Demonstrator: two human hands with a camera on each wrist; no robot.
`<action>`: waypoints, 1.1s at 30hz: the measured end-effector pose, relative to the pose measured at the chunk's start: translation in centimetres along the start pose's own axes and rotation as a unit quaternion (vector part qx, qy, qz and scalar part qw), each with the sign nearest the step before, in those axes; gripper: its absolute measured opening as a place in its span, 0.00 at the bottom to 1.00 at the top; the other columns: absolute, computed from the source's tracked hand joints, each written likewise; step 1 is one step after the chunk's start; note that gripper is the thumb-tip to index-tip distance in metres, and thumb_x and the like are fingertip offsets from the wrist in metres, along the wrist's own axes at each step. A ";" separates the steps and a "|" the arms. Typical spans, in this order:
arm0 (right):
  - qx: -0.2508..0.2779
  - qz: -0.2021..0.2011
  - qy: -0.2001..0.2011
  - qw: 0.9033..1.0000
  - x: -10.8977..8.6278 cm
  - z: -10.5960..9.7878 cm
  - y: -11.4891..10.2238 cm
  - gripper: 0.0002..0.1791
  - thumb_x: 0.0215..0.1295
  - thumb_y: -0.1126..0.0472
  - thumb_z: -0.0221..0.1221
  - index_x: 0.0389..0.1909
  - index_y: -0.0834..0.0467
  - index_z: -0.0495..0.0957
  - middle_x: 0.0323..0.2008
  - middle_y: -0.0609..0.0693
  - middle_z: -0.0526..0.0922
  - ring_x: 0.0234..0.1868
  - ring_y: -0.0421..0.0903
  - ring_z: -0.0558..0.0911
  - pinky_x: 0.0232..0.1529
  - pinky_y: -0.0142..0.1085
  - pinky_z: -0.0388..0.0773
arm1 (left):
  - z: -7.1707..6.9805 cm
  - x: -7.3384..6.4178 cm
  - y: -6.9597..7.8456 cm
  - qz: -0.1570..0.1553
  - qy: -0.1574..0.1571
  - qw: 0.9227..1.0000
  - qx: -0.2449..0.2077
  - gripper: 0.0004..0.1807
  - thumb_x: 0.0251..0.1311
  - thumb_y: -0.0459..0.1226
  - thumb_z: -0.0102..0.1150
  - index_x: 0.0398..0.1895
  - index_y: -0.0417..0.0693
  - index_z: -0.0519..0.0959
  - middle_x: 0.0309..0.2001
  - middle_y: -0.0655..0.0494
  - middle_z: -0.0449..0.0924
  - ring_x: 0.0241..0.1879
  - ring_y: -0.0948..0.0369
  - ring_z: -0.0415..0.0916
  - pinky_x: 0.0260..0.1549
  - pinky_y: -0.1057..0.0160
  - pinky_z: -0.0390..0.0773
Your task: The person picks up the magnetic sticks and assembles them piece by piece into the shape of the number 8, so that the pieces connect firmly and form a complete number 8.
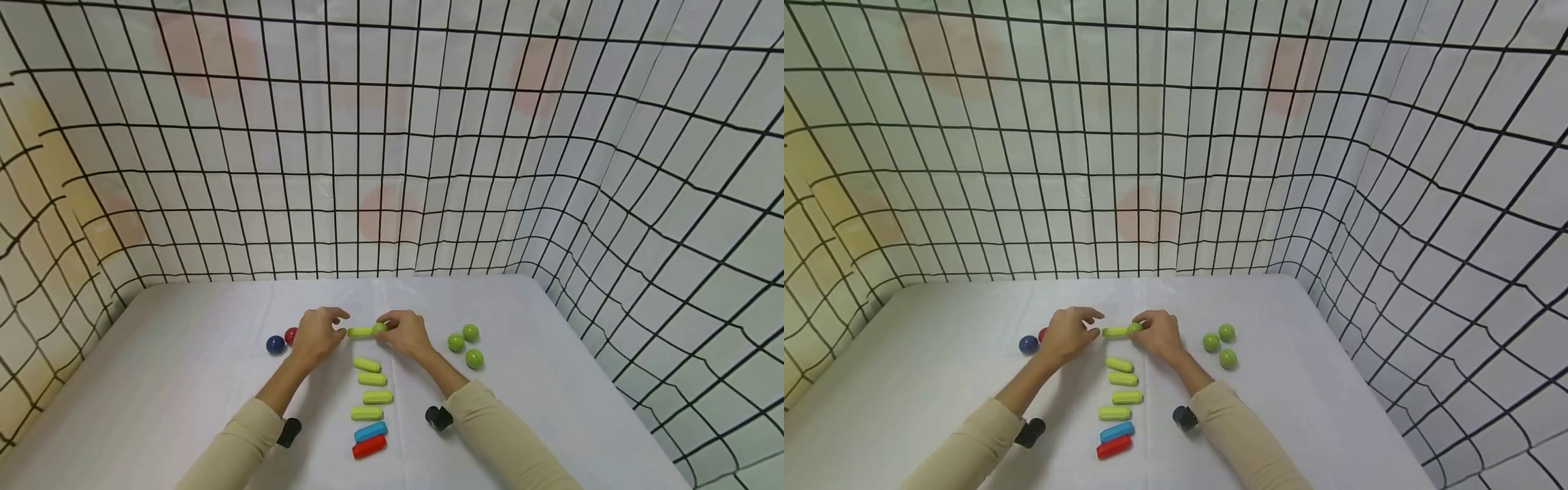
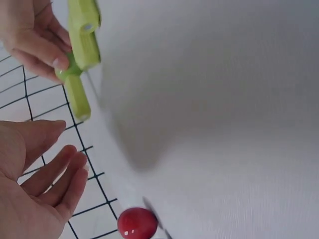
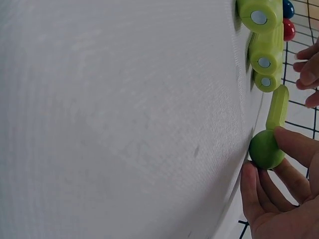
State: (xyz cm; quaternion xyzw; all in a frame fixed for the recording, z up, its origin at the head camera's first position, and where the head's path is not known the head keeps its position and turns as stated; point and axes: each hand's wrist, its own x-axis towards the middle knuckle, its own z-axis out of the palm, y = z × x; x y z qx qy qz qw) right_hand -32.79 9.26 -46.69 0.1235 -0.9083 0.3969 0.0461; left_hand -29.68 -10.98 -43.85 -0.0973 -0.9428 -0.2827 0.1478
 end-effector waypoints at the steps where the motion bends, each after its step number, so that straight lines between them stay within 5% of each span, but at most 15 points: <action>1: 0.000 0.000 0.000 1.000 0.0 0.0 0.0 0.13 0.55 0.60 0.73 0.42 0.55 0.89 0.38 0.53 0.90 0.41 0.49 0.87 0.44 0.44 0.82 | -0.2 0.0 -0.1 0.002 0.003 1.000 0.001 0.12 0.52 0.30 0.69 0.42 0.45 0.89 0.36 0.43 0.89 0.38 0.48 0.85 0.39 0.50 0.83; 10: 0.004 0.008 -0.003 1.000 -0.1 0.0 0.0 0.13 0.55 0.60 0.72 0.43 0.54 0.88 0.38 0.53 0.90 0.42 0.49 0.86 0.45 0.45 0.81 | -2.2 -0.5 -1.3 -0.018 -0.003 1.000 0.006 0.14 0.54 0.32 0.68 0.45 0.44 0.88 0.41 0.42 0.89 0.39 0.49 0.85 0.35 0.54 0.82; 20: 0.005 0.020 -0.007 1.000 -0.1 0.0 0.0 0.13 0.56 0.59 0.72 0.43 0.54 0.88 0.40 0.53 0.90 0.43 0.49 0.86 0.46 0.45 0.81 | -3.4 -0.8 -3.4 -0.046 -0.003 0.999 -0.018 0.16 0.53 0.32 0.65 0.47 0.43 0.88 0.44 0.39 0.88 0.26 0.58 0.77 0.24 0.64 0.71; 28: 0.008 0.026 -0.008 1.000 -0.1 0.0 -0.1 0.13 0.56 0.60 0.72 0.43 0.54 0.88 0.40 0.53 0.89 0.44 0.49 0.85 0.46 0.44 0.81 | -4.1 -1.5 -4.7 -0.031 0.025 0.999 -0.008 0.15 0.52 0.31 0.65 0.44 0.42 0.88 0.43 0.37 0.87 0.32 0.52 0.85 0.35 0.52 0.80; 33: 0.007 0.025 -0.006 1.000 -0.1 0.0 -0.1 0.13 0.56 0.59 0.72 0.43 0.54 0.89 0.40 0.53 0.89 0.44 0.49 0.85 0.46 0.44 0.81 | -4.3 -1.8 -5.5 -0.035 0.028 0.999 0.010 0.15 0.52 0.30 0.63 0.44 0.43 0.88 0.41 0.39 0.88 0.34 0.51 0.81 0.43 0.48 0.74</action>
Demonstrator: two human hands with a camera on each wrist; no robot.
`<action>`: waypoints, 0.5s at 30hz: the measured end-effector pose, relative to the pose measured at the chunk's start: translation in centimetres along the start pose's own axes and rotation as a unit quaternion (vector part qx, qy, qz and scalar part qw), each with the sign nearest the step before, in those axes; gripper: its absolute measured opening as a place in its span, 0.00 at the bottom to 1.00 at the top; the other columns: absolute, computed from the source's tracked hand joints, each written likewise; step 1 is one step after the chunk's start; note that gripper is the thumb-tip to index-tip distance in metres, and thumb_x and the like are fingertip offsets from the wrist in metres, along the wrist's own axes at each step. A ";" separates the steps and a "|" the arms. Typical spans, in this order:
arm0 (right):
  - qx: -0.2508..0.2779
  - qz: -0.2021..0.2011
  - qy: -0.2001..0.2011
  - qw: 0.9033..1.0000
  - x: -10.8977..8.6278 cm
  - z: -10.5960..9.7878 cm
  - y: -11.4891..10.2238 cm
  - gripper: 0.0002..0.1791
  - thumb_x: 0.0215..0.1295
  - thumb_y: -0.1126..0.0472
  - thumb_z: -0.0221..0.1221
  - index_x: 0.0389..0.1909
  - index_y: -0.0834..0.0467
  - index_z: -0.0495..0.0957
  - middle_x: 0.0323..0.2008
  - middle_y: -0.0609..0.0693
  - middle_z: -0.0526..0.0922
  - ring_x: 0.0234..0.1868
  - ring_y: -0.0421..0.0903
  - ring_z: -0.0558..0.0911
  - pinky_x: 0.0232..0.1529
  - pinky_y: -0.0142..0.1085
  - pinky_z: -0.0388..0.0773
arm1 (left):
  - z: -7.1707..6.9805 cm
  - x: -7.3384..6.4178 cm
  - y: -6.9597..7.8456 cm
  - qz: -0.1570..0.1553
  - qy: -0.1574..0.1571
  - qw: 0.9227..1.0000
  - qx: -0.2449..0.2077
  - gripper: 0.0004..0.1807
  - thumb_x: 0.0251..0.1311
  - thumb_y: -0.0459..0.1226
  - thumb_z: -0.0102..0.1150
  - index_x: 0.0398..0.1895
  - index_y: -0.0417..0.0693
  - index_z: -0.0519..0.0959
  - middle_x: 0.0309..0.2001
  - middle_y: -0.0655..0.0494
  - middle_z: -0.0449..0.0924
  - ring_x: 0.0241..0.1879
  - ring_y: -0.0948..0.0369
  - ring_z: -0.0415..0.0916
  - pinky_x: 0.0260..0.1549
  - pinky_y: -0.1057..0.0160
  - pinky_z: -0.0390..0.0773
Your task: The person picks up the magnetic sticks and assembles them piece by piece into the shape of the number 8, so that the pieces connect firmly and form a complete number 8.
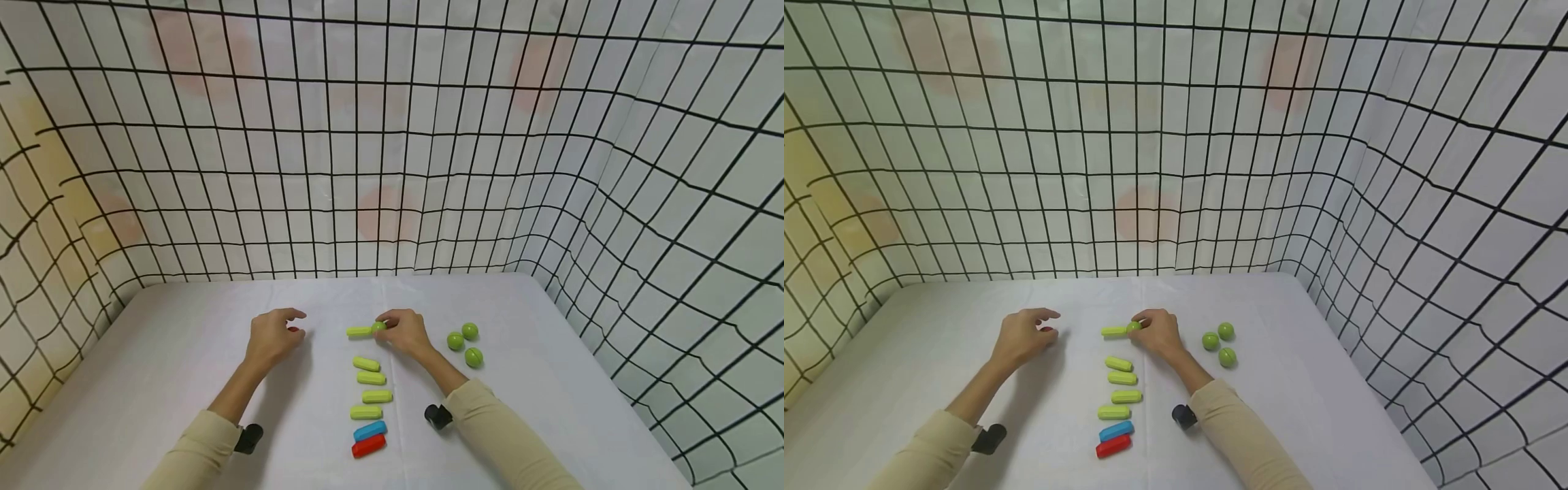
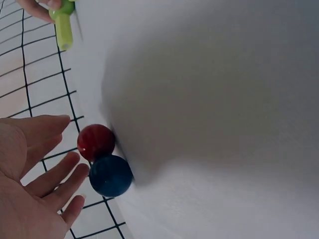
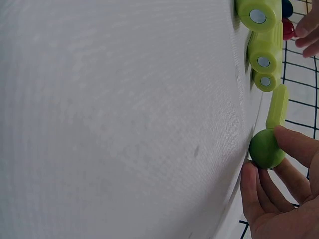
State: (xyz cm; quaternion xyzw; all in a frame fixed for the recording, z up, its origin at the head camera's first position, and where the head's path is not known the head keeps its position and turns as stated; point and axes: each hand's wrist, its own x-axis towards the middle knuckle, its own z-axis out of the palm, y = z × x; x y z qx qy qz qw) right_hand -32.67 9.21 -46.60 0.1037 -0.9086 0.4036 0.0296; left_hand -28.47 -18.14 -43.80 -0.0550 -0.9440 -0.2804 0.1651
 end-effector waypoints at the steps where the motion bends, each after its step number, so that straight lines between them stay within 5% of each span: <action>1: 0.001 -0.001 0.000 1.000 0.0 0.0 -0.1 0.13 0.56 0.60 0.72 0.43 0.54 0.89 0.40 0.53 0.89 0.43 0.49 0.85 0.46 0.44 0.81 | -0.1 0.0 -0.1 -0.002 -0.003 1.000 0.002 0.15 0.52 0.31 0.62 0.44 0.42 0.88 0.42 0.39 0.88 0.33 0.51 0.79 0.44 0.47 0.72; 8: 0.003 -0.001 0.000 1.000 0.0 -0.1 -0.1 0.13 0.55 0.60 0.73 0.42 0.54 0.89 0.39 0.53 0.89 0.43 0.48 0.85 0.46 0.44 0.81 | -0.8 -0.2 -0.7 -0.026 -0.042 0.999 -0.002 0.17 0.55 0.35 0.67 0.49 0.41 0.87 0.46 0.38 0.88 0.40 0.46 0.80 0.54 0.39 0.67; 15: 0.008 -0.003 0.002 1.000 0.1 -0.1 0.1 0.13 0.55 0.59 0.73 0.43 0.54 0.89 0.40 0.53 0.90 0.43 0.49 0.86 0.46 0.45 0.81 | -0.8 -0.4 -1.5 -0.034 -0.065 0.997 0.006 0.18 0.56 0.38 0.69 0.50 0.42 0.86 0.44 0.41 0.89 0.37 0.48 0.78 0.49 0.42 0.67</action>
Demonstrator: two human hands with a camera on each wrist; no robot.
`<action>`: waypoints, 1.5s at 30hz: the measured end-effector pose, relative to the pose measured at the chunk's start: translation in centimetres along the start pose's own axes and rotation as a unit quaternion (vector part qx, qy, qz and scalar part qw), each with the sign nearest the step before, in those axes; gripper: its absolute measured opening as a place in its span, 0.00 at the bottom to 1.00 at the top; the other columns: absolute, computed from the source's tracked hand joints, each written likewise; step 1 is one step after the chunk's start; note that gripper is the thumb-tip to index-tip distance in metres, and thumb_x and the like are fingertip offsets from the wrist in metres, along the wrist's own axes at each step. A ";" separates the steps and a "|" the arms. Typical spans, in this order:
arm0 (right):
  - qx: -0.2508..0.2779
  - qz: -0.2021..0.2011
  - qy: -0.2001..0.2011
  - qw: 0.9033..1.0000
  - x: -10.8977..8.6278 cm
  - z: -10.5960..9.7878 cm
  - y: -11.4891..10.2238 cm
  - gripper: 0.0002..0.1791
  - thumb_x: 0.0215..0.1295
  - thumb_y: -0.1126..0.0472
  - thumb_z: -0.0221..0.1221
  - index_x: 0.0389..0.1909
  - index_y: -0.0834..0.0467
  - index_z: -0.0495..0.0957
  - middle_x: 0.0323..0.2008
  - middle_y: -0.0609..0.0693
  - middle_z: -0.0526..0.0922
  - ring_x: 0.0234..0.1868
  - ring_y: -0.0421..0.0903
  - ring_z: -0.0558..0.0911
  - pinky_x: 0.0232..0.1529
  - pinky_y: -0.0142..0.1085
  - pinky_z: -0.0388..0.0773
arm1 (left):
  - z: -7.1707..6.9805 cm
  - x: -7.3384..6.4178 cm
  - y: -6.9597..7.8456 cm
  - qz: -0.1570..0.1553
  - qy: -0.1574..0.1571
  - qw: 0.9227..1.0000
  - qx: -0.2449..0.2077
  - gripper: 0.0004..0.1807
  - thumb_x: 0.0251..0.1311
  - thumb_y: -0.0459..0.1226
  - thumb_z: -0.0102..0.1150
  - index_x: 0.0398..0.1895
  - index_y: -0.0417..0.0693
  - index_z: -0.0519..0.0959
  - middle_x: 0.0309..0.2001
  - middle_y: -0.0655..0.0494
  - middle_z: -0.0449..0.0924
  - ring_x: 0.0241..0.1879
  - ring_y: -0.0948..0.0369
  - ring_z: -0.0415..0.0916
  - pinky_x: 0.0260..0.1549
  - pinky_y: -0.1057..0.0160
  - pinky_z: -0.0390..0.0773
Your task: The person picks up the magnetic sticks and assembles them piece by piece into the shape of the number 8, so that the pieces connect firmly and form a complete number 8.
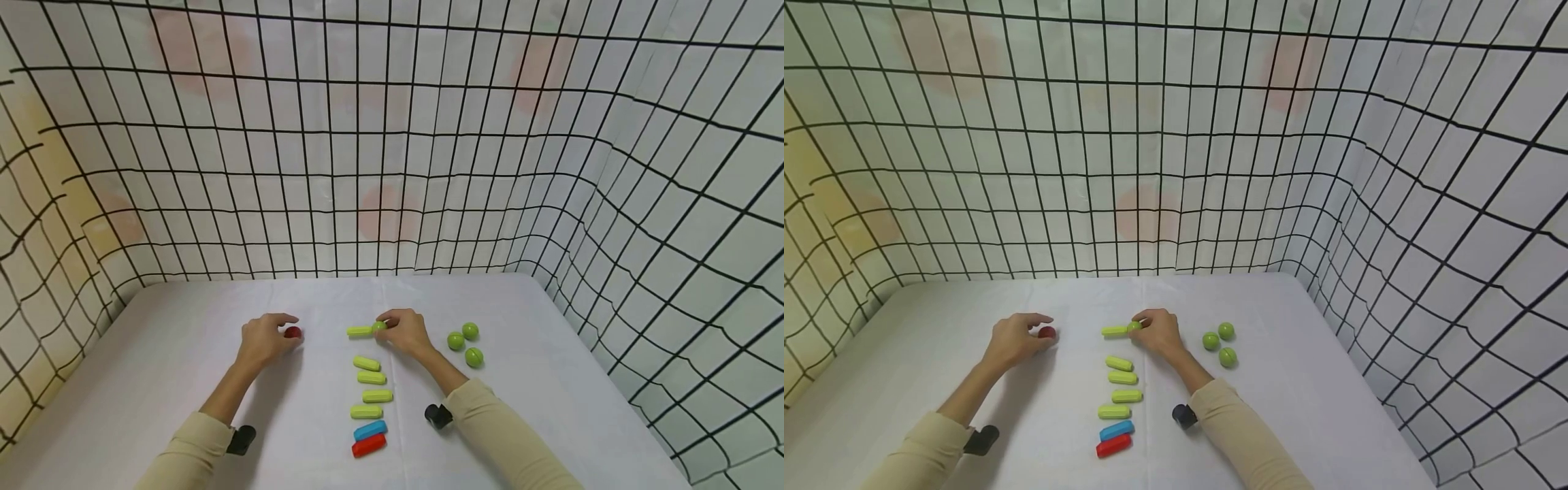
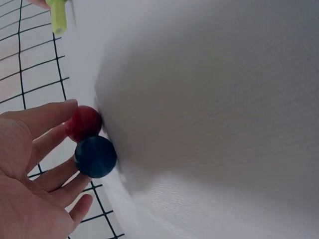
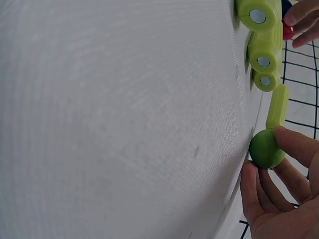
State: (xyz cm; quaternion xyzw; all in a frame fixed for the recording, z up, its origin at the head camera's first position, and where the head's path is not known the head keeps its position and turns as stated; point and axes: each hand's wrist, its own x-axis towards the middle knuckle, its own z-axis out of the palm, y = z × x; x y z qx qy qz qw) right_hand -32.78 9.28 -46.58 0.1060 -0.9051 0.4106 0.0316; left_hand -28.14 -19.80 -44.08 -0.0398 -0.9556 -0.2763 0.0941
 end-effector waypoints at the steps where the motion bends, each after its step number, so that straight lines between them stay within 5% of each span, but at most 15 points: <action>1: 0.000 -0.001 0.000 1.000 0.0 0.0 0.0 0.13 0.55 0.59 0.73 0.43 0.55 0.89 0.40 0.53 0.90 0.43 0.49 0.86 0.46 0.45 0.81 | 0.0 0.0 -0.1 0.000 0.000 1.000 0.001 0.18 0.56 0.38 0.69 0.50 0.42 0.86 0.44 0.41 0.89 0.38 0.48 0.79 0.48 0.42 0.67; 17: -0.002 0.007 0.000 1.000 -0.2 0.0 -0.2 0.13 0.54 0.59 0.73 0.43 0.54 0.89 0.40 0.53 0.89 0.43 0.49 0.85 0.46 0.44 0.81 | 0.2 -0.1 -0.2 -0.013 -0.007 1.000 -0.014 0.17 0.56 0.35 0.67 0.50 0.41 0.86 0.39 0.43 0.89 0.39 0.49 0.82 0.52 0.41 0.67; 25: -0.002 0.010 -0.003 1.000 -0.2 -0.1 -0.2 0.13 0.55 0.59 0.73 0.43 0.54 0.89 0.40 0.53 0.89 0.43 0.49 0.85 0.46 0.44 0.81 | 0.3 0.2 0.1 -0.016 -0.006 1.000 -0.024 0.16 0.54 0.33 0.67 0.48 0.40 0.87 0.40 0.43 0.89 0.37 0.52 0.79 0.35 0.58 0.72; 45: 0.003 0.016 -0.001 1.000 -0.2 0.0 -0.2 0.13 0.55 0.59 0.73 0.43 0.54 0.89 0.39 0.52 0.89 0.43 0.48 0.85 0.45 0.42 0.81 | 2.7 1.2 4.2 -0.009 -0.039 0.998 -0.048 0.16 0.57 0.31 0.69 0.50 0.42 0.86 0.46 0.42 0.88 0.41 0.52 0.82 0.42 0.54 0.83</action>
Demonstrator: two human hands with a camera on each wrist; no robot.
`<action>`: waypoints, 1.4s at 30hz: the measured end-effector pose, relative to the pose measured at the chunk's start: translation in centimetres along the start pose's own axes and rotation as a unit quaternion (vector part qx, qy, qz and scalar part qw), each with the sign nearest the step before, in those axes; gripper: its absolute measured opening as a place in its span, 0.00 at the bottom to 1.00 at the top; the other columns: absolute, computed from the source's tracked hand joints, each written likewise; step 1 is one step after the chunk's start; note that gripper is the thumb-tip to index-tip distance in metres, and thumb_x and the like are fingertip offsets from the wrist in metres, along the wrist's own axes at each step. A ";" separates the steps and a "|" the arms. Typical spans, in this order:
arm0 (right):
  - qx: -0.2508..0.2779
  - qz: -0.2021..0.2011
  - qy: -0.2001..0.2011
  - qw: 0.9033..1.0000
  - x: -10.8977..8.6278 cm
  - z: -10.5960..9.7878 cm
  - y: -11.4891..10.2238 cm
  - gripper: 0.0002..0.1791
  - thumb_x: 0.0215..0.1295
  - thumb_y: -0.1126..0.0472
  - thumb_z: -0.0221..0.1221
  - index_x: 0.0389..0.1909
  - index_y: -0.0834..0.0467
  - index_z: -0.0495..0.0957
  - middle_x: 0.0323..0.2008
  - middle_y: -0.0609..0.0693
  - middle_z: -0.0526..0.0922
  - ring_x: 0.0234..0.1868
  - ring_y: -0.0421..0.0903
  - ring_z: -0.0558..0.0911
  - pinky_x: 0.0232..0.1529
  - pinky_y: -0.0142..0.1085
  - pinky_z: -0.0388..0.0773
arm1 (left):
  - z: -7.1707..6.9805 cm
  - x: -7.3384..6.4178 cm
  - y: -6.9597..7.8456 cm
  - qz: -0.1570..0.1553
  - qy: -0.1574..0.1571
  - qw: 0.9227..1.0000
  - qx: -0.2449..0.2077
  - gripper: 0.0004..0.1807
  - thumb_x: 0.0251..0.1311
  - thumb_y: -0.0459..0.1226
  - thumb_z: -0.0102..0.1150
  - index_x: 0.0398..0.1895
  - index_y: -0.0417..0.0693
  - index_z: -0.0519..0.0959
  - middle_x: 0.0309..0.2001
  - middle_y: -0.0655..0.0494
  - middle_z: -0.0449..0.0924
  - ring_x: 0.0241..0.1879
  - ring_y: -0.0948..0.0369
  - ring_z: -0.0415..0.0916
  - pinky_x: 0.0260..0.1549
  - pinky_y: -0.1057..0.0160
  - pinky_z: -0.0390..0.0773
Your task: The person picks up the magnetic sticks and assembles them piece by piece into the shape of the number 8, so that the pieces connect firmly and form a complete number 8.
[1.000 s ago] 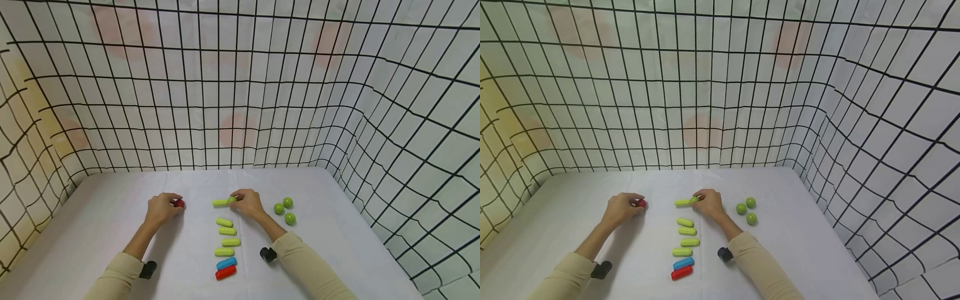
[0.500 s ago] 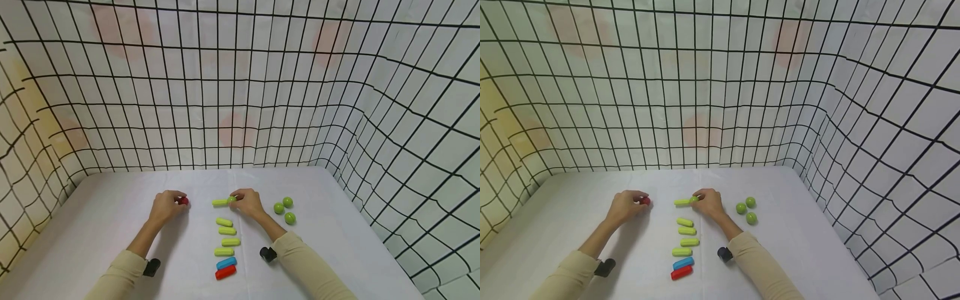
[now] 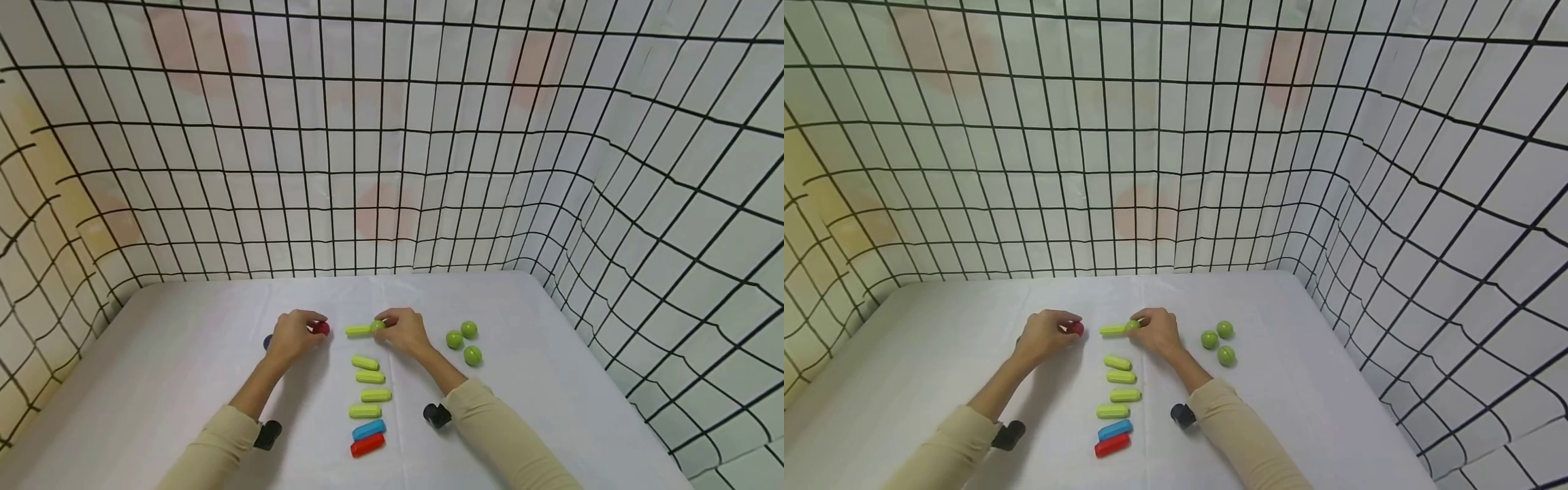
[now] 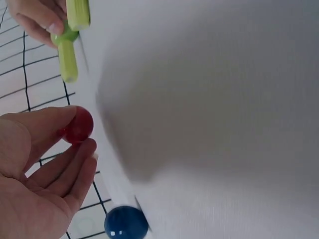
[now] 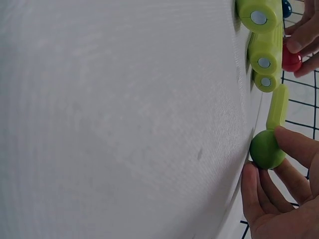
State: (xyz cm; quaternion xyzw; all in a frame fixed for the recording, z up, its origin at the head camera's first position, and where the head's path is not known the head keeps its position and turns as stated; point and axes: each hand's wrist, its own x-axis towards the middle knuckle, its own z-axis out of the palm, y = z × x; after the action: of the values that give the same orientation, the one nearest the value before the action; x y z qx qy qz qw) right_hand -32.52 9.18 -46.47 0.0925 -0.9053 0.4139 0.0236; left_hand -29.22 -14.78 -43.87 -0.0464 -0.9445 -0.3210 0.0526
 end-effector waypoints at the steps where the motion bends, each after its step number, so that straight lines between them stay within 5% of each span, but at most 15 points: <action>1: 0.000 -0.001 0.000 1.000 0.0 0.0 0.0 0.13 0.55 0.59 0.73 0.43 0.54 0.89 0.39 0.52 0.89 0.43 0.48 0.85 0.45 0.42 0.81 | 0.2 0.0 0.1 0.002 -0.001 1.000 -0.003 0.16 0.57 0.31 0.69 0.50 0.42 0.86 0.46 0.43 0.88 0.41 0.51 0.82 0.43 0.54 0.83; 21: 0.003 -0.009 0.004 1.000 0.2 0.1 0.2 0.14 0.54 0.59 0.74 0.43 0.54 0.89 0.39 0.52 0.90 0.43 0.48 0.86 0.44 0.41 0.81 | 2.4 0.3 1.0 0.012 0.005 0.999 -0.032 0.16 0.55 0.32 0.70 0.49 0.43 0.87 0.44 0.45 0.89 0.40 0.53 0.84 0.42 0.55 0.84; 33: -0.003 -0.012 0.004 1.000 0.1 0.1 0.1 0.14 0.54 0.60 0.74 0.43 0.55 0.89 0.39 0.53 0.90 0.43 0.48 0.86 0.44 0.42 0.81 | 2.5 0.3 1.0 0.002 0.004 0.999 -0.045 0.17 0.55 0.33 0.71 0.50 0.44 0.87 0.45 0.45 0.89 0.39 0.54 0.84 0.42 0.56 0.82; 42: -0.004 -0.005 0.005 1.000 0.2 0.1 0.0 0.14 0.54 0.59 0.74 0.43 0.54 0.89 0.38 0.52 0.90 0.42 0.48 0.86 0.44 0.42 0.81 | 2.2 0.4 0.1 -0.096 -0.010 0.984 -0.149 0.17 0.60 0.37 0.70 0.53 0.48 0.86 0.48 0.42 0.88 0.38 0.56 0.83 0.31 0.68 0.76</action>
State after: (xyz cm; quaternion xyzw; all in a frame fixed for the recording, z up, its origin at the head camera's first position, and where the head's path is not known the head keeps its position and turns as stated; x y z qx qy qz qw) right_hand -32.77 9.09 -46.55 0.0946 -0.9062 0.4111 0.0310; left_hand -29.73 -13.36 -45.51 0.0335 -0.8866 -0.4612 0.0046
